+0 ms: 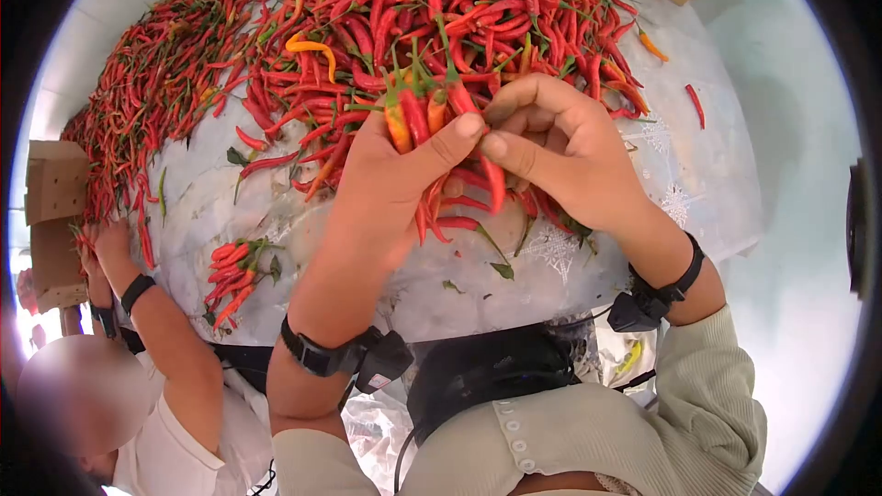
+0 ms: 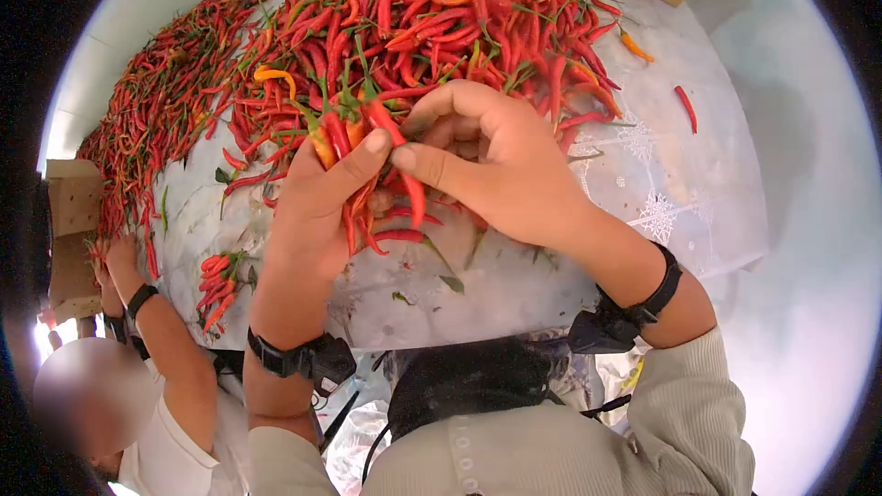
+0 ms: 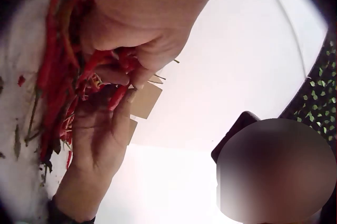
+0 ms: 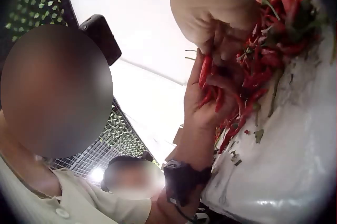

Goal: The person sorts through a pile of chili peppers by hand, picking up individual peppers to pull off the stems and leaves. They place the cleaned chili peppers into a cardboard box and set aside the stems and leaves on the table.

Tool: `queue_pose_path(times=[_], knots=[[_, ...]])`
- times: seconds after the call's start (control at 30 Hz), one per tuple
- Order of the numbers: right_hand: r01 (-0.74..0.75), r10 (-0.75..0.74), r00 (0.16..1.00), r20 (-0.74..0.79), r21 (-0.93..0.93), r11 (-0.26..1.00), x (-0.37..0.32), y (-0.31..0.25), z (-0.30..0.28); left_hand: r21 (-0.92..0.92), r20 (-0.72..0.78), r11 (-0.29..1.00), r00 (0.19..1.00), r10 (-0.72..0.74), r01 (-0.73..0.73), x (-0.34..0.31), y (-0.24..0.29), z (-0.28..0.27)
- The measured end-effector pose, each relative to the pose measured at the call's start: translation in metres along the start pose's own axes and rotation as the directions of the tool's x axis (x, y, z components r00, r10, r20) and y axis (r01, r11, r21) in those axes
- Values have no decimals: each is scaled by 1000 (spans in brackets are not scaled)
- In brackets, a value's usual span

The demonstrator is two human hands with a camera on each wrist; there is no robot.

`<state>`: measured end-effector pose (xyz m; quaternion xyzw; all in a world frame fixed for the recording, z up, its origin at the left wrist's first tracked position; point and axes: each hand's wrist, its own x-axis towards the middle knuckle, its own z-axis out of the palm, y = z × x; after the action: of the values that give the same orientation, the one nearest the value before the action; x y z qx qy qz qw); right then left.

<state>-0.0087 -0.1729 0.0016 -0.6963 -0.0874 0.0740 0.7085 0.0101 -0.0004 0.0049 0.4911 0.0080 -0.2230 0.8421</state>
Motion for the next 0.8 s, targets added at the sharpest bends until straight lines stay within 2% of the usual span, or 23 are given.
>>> queue_pose_path(times=[0.07,0.13,0.17,0.23,0.27,0.33,0.43,0.6,0.8], knots=[[41,-42,999,-14,-54,998,-1,0,2,76,-28,997,999,16,-13,1,-2,-1],[104,-107,994,-29,-83,991,-1,0,4,37,-10,999,1000,26,-25,3,-1,-7],[137,-145,989,-43,-158,978,-2,1,4,15,-2,999,1000,30,-30,3,1,-11],[195,-223,973,-59,-309,931,-4,2,4,-161,15,985,998,66,-62,3,6,-18],[310,-321,946,50,-431,847,-3,3,2,-247,23,966,996,88,-79,3,9,-22],[531,-450,842,297,-602,597,-1,5,-1,-401,39,913,994,100,-76,2,14,-28],[549,-410,828,382,-701,456,-5,6,8,-576,85,816,988,126,-54,6,16,-37],[552,-312,829,465,-769,321,-6,12,13,-582,103,812,988,118,-37,7,13,-37],[540,-248,841,481,-780,316,-6,10,11,-583,164,812,982,91,22,9,13,-41]])
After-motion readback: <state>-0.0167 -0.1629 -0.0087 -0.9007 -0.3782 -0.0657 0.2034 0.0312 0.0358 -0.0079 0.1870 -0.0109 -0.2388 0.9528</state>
